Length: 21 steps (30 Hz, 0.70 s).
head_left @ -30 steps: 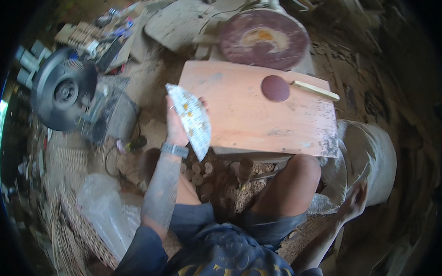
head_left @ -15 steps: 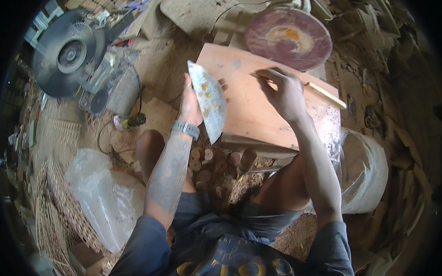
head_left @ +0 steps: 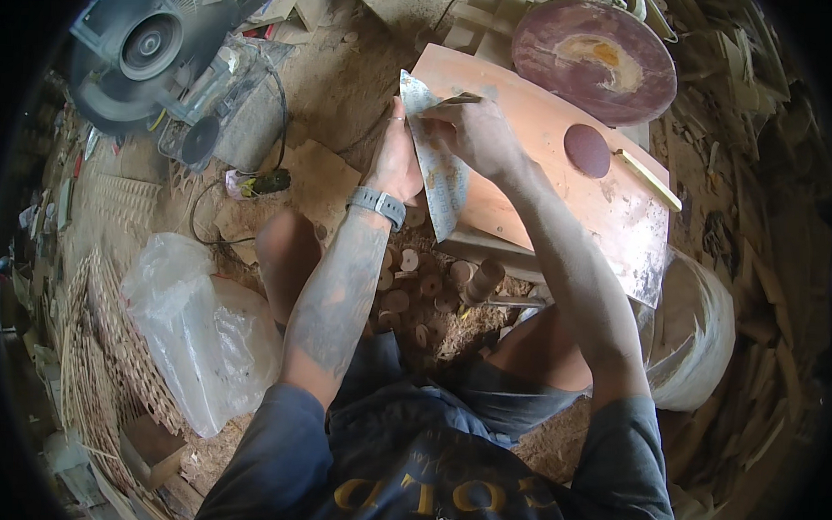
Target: The person sits at a workbench in a cluttered workshop and applies glue to a small, curved wooden piece. They use a small tube to dispense glue and a cloth to spread it evenly across the surface. The person repeatedly applies and spreads the glue, occasionally picking up and setting down the wooden piece.
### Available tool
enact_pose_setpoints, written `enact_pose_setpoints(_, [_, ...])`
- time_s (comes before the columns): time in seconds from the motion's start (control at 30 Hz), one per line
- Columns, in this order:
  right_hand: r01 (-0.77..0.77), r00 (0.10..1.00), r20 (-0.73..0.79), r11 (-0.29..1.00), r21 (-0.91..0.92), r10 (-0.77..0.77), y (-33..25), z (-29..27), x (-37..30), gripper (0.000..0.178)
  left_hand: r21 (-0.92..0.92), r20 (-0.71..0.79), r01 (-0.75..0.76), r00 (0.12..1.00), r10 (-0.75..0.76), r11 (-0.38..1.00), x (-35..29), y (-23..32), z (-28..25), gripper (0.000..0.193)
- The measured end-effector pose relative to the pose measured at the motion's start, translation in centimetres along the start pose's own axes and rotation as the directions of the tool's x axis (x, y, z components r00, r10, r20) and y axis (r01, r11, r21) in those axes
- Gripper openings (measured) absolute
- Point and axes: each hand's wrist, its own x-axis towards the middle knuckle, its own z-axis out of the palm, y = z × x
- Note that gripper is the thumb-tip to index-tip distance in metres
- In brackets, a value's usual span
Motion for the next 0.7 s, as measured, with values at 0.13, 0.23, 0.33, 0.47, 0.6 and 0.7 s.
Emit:
enact_pose_setpoints(0.13, [0.035,0.999,-0.011,0.999,-0.03,-0.035,-0.3,0.1,-1.5,0.025,0.016,-0.016,0.012,1.0,-0.012,1.0,0.3,-0.2,-0.2,0.064])
enact_pose_setpoints(0.23, [0.012,0.999,-0.034,1.0,-0.019,-0.012,-0.6,0.5,-2.2,0.025,0.049,-0.011,0.015,1.0,-0.014,0.999,-0.1,-0.2,0.0,0.063])
enact_pose_setpoints(0.33, [0.053,0.996,-0.072,0.999,0.004,-0.052,-1.0,0.7,-2.8,0.025,0.125,-0.011,-0.014,1.0,0.015,0.992,-0.7,-0.4,0.3,0.063])
enact_pose_setpoints(0.47, [0.02,0.999,-0.025,1.0,0.012,-0.019,-2.1,0.6,-4.3,0.025,0.138,0.027,-0.049,0.999,0.045,0.989,-1.0,-0.3,0.7,0.062])
enact_pose_setpoints(0.6, [0.002,1.0,0.008,1.0,-0.028,-0.002,-3.8,-0.2,-6.2,0.023,0.081,0.018,-0.066,0.998,0.065,0.995,-1.0,-0.3,0.9,0.06])
enact_pose_setpoints(0.7, [-0.085,0.994,0.079,0.993,0.08,0.079,-4.8,-1.1,-7.5,0.025,0.067,0.032,-0.074,0.997,0.072,0.995,-1.0,-0.5,0.7,0.06])
